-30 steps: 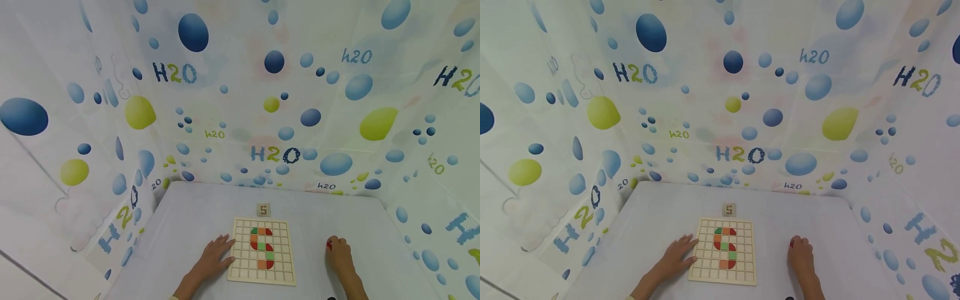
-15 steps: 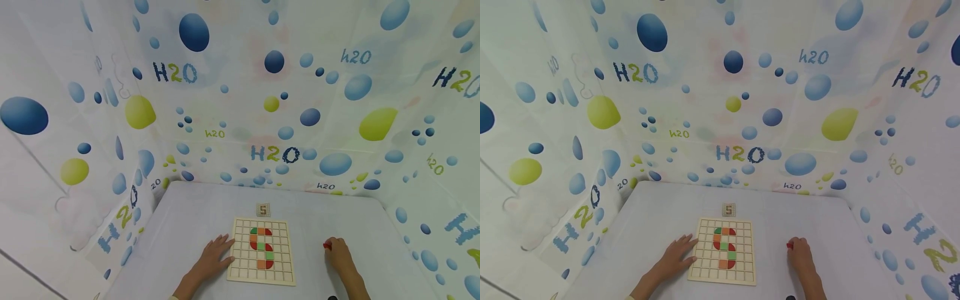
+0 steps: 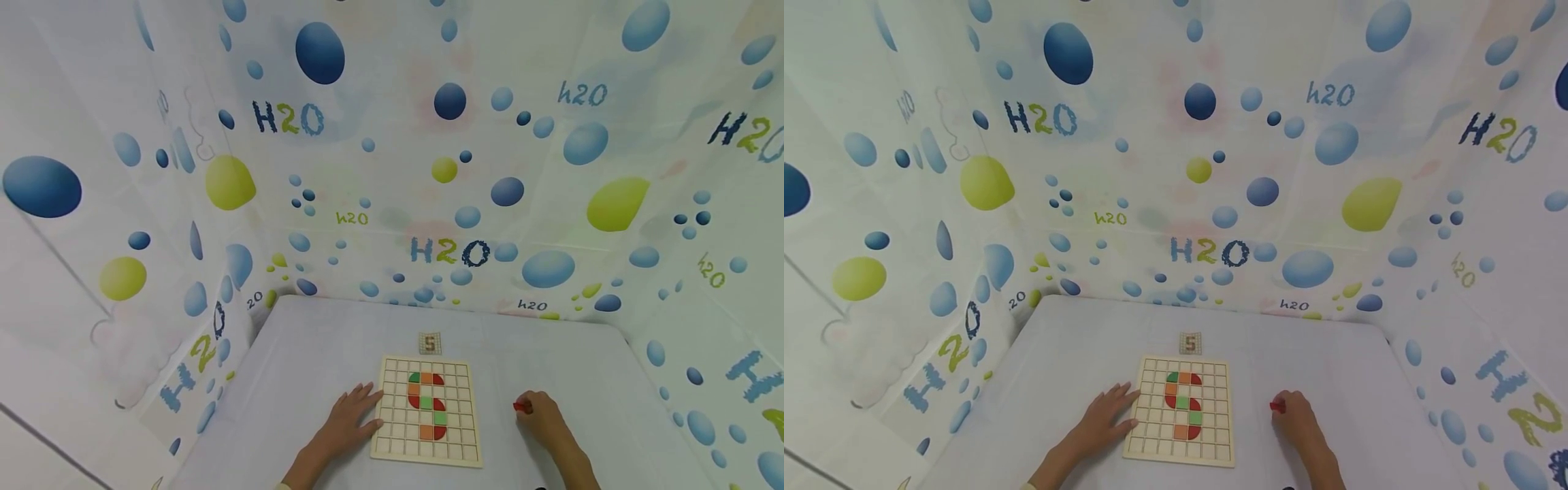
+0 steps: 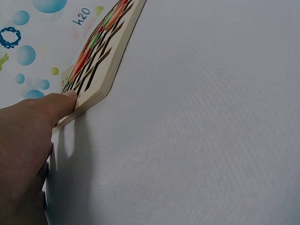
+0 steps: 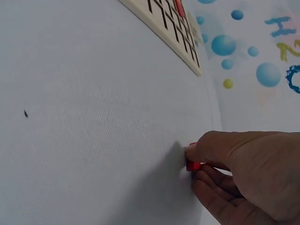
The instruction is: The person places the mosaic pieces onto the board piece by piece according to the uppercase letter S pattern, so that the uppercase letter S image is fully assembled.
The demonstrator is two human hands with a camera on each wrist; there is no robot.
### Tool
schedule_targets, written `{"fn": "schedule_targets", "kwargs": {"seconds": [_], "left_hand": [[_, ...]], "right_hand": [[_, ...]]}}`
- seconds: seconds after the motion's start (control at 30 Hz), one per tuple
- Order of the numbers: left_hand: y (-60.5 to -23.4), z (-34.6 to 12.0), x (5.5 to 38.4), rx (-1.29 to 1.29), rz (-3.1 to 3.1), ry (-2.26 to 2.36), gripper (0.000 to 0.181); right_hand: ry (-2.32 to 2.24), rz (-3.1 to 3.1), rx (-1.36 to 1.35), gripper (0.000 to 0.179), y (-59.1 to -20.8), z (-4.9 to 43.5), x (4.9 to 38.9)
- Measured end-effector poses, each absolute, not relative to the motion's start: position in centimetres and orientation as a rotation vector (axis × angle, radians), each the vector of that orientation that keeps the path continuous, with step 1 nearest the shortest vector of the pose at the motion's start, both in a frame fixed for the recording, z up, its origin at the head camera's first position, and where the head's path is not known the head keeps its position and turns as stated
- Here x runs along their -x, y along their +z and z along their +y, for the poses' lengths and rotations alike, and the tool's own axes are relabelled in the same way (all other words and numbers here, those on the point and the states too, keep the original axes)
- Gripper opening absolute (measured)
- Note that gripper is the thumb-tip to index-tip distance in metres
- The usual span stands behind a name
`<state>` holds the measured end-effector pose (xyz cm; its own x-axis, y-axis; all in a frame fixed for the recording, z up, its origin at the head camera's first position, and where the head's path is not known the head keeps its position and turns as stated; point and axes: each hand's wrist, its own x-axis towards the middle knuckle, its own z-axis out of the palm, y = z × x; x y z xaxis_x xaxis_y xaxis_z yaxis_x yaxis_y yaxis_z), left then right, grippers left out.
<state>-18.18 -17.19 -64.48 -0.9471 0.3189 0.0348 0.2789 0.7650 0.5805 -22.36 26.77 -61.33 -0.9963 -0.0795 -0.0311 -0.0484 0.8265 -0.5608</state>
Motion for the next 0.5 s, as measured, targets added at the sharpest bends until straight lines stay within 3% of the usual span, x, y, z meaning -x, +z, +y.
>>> {"fn": "schedule_targets", "kwargs": {"seconds": [0.5], "left_hand": [[-64.5,-17.2,18.2,-0.495,2.887,0.942,0.064]], "right_hand": [[-1.035,2.921,0.13,0.017,-61.3,21.9,22.4]]}}
